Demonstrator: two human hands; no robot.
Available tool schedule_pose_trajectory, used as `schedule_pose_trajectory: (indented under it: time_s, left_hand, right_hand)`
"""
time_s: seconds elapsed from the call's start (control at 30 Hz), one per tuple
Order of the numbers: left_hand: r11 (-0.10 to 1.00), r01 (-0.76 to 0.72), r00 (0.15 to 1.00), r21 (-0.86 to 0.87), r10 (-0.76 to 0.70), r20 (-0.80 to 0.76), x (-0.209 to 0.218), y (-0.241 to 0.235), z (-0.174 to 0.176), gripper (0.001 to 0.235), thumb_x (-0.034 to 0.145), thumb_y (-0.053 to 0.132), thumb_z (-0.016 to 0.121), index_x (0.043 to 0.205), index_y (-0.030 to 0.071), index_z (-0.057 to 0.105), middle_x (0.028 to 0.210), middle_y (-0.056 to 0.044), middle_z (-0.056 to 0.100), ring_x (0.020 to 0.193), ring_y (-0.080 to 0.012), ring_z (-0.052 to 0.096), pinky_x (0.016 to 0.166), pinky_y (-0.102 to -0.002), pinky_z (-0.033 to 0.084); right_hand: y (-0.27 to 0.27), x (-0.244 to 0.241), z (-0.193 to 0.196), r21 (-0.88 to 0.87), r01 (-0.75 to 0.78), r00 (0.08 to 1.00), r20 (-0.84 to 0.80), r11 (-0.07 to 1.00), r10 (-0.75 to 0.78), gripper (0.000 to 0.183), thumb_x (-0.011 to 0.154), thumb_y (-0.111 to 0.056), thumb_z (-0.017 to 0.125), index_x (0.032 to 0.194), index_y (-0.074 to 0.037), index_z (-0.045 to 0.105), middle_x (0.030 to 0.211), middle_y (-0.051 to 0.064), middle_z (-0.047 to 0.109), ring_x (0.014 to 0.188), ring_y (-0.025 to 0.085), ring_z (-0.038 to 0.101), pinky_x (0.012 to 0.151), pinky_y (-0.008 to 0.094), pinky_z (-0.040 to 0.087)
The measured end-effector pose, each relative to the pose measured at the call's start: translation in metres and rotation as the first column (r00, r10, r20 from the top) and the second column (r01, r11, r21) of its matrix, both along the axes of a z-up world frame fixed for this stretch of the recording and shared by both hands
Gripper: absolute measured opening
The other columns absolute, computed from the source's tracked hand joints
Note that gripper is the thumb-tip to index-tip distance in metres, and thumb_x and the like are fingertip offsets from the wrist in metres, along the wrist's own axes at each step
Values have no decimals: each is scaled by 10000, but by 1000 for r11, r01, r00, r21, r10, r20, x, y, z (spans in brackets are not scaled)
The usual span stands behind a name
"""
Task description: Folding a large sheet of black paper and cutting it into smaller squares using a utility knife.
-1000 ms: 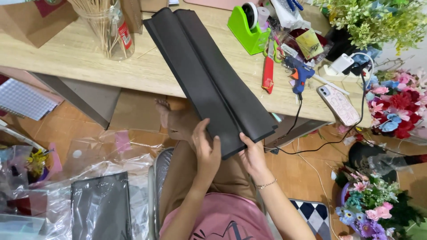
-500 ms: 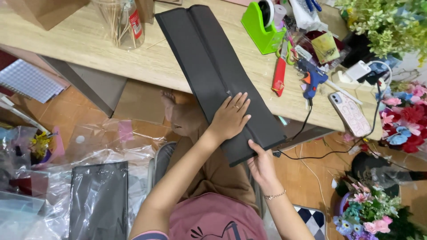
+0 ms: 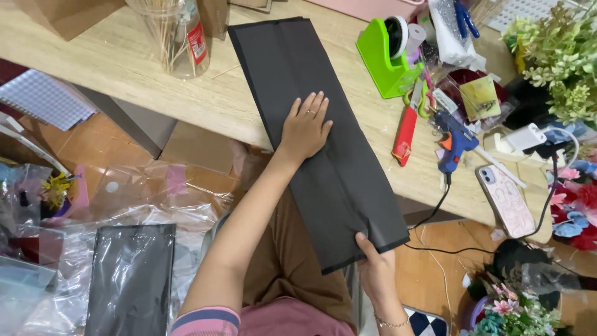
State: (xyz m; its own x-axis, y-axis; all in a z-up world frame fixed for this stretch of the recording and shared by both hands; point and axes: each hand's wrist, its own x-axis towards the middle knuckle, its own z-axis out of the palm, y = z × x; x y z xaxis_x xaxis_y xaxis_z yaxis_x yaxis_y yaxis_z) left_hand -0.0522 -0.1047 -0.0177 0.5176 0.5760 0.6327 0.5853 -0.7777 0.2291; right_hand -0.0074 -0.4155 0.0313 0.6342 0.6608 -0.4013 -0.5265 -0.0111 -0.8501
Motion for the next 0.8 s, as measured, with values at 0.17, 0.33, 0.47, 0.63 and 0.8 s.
schedule_pose_trajectory:
  time_s: [0.17,0.33,0.47,0.63,0.8]
  left_hand:
    - [995,-67,997,78,65,34,4,42,-8,506,976,311,585,1368,-9,595,1452,-150,571,1381,-258,496,1152,-455,356]
    - [988,-100,992,120,90,83,1,74,-10,494,950,297,624,1335,-12,624,1407,-154,613,1355,-262,527,1125,-471,386]
    - [991,-116,991,73,110,75,-3,91,-10,493,963,301,605,1347,-7,619,1424,-157,599,1351,-270,529,1125,-479,384]
    - [987,-133,988,85,125,95,-10,104,-10,486,950,290,630,1328,-16,637,1417,-162,604,1334,-269,547,1121,-474,391]
    - [982,-170,985,84,166,55,-21,119,-14,507,956,321,623,1352,4,631,1431,-151,596,1355,-261,519,1122,-473,375]
  right_hand:
    - [-5,16,13,-89,20,999,46,996,-16,551,864,85,535,1414,76,491,1337,228,585,1154,329,561,988,431,425]
    - [-28,55,19,-35,-16,986,165,999,21,518,862,133,529,1379,109,508,1273,247,604,1073,327,576,966,435,434]
    - [-25,65,66,-213,102,978,198,972,-60,573,860,181,433,1430,134,424,1313,303,531,1145,395,517,1000,501,387]
    - [-61,130,61,-287,111,923,386,951,9,772,792,237,406,1541,70,318,1388,290,487,1234,382,483,1101,482,348]
    - [-55,151,86,-535,123,932,352,836,88,725,848,211,393,1541,9,315,1472,249,441,1366,382,417,1163,524,273]
